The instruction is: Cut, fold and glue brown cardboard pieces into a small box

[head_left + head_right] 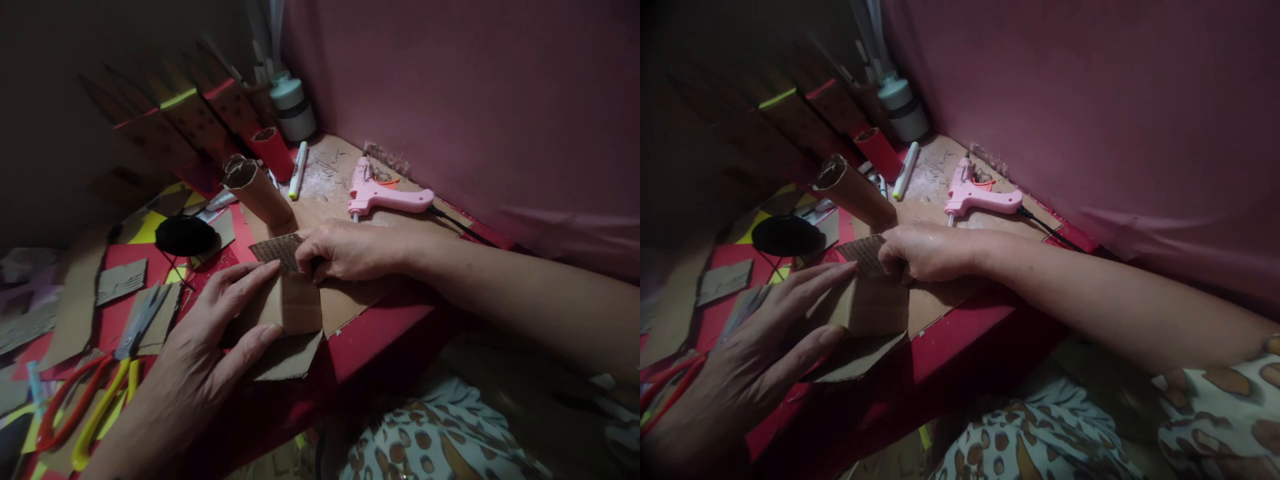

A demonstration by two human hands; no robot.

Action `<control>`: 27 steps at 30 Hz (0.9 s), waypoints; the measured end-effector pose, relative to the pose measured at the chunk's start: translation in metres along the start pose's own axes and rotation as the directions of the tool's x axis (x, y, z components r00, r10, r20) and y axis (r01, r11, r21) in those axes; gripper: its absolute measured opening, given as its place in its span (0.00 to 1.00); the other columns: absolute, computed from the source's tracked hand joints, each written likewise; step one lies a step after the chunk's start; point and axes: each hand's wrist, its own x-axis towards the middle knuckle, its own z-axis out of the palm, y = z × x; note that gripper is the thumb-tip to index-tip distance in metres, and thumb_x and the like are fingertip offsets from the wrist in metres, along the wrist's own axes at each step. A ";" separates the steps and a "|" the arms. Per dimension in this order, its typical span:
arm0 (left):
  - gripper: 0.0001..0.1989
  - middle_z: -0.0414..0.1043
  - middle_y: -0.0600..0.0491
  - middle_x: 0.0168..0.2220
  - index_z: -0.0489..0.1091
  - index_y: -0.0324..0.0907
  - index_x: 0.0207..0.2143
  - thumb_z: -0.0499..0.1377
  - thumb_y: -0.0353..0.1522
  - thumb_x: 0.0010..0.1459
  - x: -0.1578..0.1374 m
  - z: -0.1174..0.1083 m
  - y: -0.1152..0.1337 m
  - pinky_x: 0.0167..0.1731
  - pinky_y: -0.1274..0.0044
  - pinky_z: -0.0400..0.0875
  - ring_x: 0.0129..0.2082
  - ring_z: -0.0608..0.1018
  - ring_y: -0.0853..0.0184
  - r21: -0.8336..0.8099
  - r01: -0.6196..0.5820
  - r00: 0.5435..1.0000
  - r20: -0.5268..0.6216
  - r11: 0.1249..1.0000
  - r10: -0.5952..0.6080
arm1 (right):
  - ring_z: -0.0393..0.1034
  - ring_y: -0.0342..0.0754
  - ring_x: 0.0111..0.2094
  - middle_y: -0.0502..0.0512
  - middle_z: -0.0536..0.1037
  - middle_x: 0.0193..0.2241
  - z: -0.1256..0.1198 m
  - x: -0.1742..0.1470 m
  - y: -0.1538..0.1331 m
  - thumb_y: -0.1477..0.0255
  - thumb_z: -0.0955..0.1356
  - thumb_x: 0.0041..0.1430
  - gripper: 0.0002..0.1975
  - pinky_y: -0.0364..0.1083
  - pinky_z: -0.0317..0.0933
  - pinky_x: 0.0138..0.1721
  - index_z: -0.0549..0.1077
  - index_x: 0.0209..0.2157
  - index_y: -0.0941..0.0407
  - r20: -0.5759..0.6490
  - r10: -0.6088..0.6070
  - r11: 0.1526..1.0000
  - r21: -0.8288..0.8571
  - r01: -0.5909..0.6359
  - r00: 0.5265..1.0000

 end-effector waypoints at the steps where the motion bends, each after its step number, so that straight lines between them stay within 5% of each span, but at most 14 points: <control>1: 0.21 0.59 0.59 0.59 0.56 0.66 0.60 0.51 0.45 0.65 0.000 0.000 0.000 0.52 0.74 0.69 0.56 0.69 0.63 -0.003 0.005 1.000 0.004 1.000 -0.005 | 0.65 0.42 0.28 0.48 0.73 0.25 0.000 0.000 0.001 0.86 0.69 0.52 0.08 0.42 0.57 0.32 0.74 0.28 0.59 -0.001 -0.002 1.000 -0.001 0.002 1.000; 27: 0.22 0.61 0.57 0.58 0.56 0.64 0.61 0.51 0.45 0.65 0.000 -0.001 -0.003 0.51 0.73 0.71 0.55 0.70 0.63 0.009 -0.026 1.000 0.005 1.000 0.026 | 0.66 0.42 0.29 0.49 0.74 0.26 0.002 0.004 0.004 0.84 0.69 0.55 0.06 0.41 0.57 0.31 0.75 0.30 0.59 -0.002 -0.017 1.000 -0.024 0.017 1.000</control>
